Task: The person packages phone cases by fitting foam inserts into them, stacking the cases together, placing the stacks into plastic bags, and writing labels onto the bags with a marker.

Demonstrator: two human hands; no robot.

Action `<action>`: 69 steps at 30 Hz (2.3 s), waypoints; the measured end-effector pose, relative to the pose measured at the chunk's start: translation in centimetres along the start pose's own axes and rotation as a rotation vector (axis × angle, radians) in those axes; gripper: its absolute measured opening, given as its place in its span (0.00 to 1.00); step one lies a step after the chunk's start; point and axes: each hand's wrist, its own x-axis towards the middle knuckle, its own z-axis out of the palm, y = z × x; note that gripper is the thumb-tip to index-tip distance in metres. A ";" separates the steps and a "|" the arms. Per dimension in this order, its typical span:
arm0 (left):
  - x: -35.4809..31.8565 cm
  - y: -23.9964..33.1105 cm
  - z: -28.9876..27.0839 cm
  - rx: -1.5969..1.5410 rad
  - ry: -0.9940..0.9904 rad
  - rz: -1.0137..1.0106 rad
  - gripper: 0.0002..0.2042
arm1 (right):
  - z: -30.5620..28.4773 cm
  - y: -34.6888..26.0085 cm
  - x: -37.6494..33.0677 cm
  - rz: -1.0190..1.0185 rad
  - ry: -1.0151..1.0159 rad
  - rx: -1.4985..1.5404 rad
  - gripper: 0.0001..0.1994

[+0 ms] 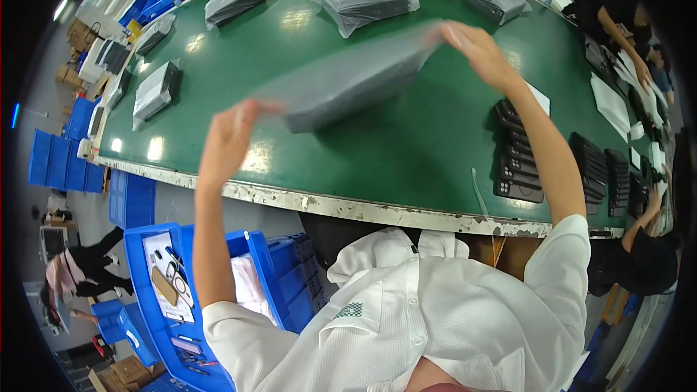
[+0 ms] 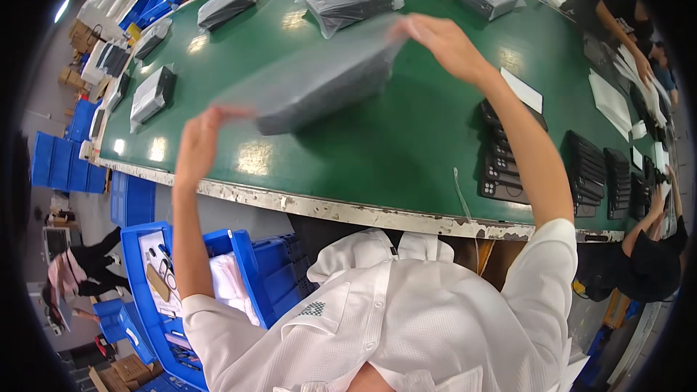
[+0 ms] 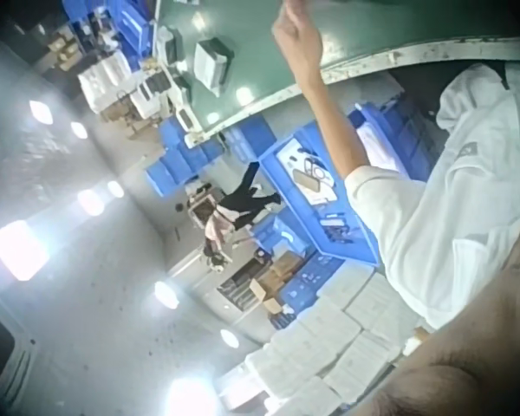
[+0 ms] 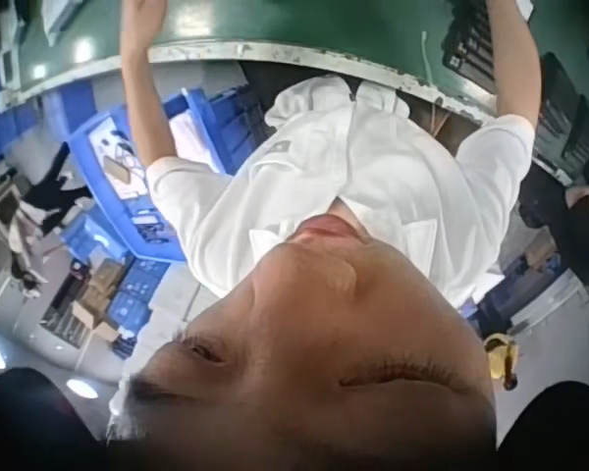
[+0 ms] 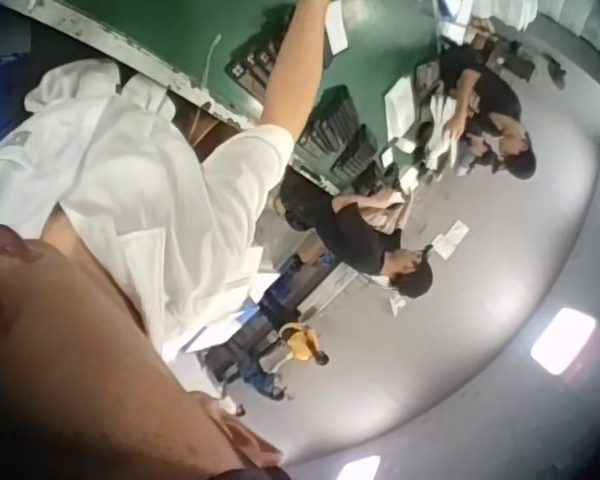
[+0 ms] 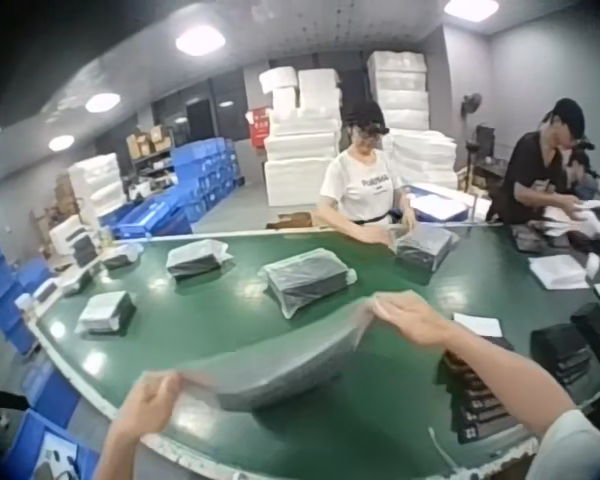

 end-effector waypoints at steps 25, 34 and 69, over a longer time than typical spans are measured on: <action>-10.6 -6.0 9.5 -0.009 -0.131 -0.224 0.18 | 9.7 5.3 -15.8 0.219 0.175 0.145 0.17; -9.3 -5.2 11.4 0.049 0.222 0.050 0.12 | 11.5 3.8 -19.2 0.146 0.466 0.150 0.11; -5.7 -10.1 12.9 0.573 0.205 -0.372 0.22 | 12.8 6.0 -13.8 0.656 0.531 -0.116 0.15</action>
